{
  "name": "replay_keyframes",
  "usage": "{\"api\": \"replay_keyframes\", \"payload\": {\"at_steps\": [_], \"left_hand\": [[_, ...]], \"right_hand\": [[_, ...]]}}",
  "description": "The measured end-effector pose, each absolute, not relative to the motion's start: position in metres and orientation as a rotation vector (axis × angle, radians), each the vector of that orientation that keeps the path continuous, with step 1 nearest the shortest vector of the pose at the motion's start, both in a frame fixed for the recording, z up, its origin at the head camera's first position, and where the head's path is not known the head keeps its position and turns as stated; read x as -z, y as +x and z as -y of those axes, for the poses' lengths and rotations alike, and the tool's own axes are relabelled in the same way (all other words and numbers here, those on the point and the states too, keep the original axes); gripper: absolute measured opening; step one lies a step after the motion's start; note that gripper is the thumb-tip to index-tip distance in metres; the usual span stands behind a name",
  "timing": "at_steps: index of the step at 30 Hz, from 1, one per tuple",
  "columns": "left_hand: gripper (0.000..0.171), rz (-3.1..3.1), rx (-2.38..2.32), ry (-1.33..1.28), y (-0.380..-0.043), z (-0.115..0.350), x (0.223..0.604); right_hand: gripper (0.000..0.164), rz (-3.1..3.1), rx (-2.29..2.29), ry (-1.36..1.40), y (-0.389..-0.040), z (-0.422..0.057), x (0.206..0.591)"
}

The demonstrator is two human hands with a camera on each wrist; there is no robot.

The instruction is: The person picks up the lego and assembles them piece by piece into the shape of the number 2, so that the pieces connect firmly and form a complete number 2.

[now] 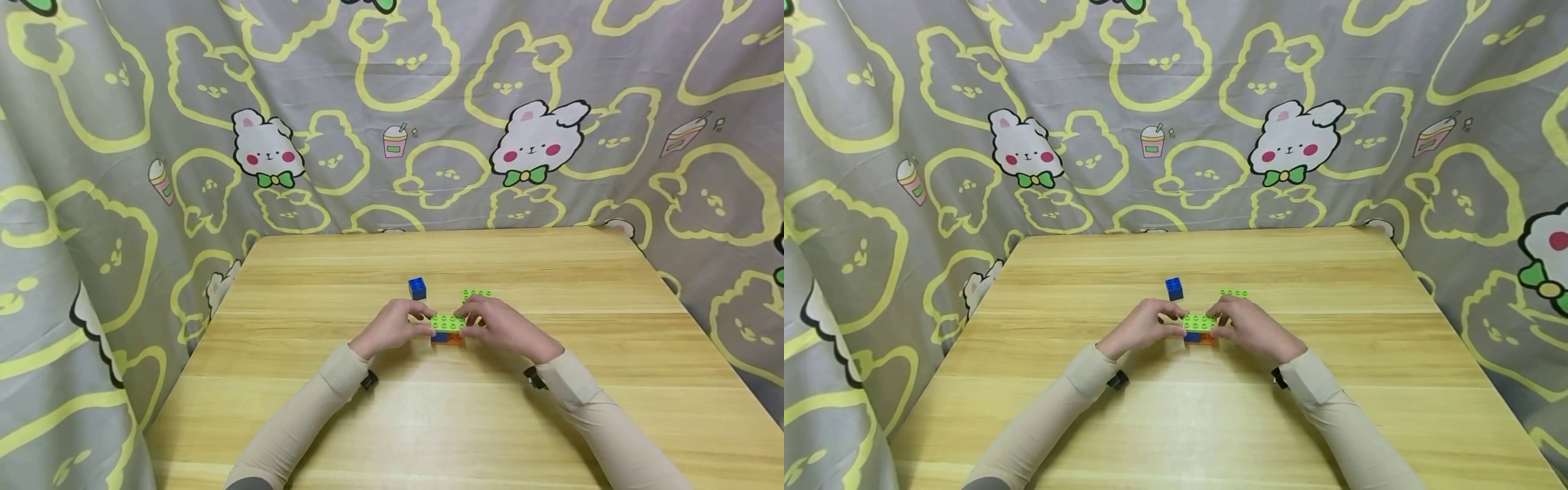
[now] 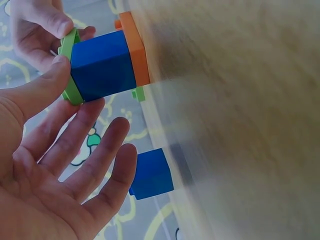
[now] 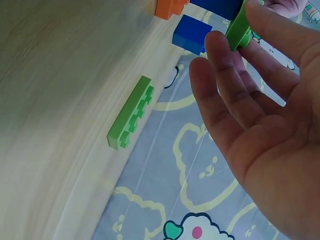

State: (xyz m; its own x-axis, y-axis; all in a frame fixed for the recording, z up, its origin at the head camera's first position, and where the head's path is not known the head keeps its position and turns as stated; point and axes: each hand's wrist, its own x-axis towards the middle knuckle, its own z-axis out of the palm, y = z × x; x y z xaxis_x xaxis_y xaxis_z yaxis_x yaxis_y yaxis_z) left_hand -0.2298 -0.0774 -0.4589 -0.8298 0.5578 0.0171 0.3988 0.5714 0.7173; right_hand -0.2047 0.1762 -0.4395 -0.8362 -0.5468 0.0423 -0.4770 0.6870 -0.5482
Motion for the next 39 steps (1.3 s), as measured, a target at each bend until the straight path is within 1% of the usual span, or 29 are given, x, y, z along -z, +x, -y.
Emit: {"api": "replay_keyframes", "payload": {"at_steps": [29,39], "left_hand": [[0.028,-2.596,-1.089,0.77,-0.2299,0.0756,0.457],[0.028,-2.526,-1.154,0.749,-0.2297,0.0764,0.4585]], "right_hand": [[0.03,-2.742,0.909,-0.864,-0.209,-0.1796,0.4421],[0.031,-2.722,0.927,-0.871,-0.2096,-0.1797,0.4435]]}}
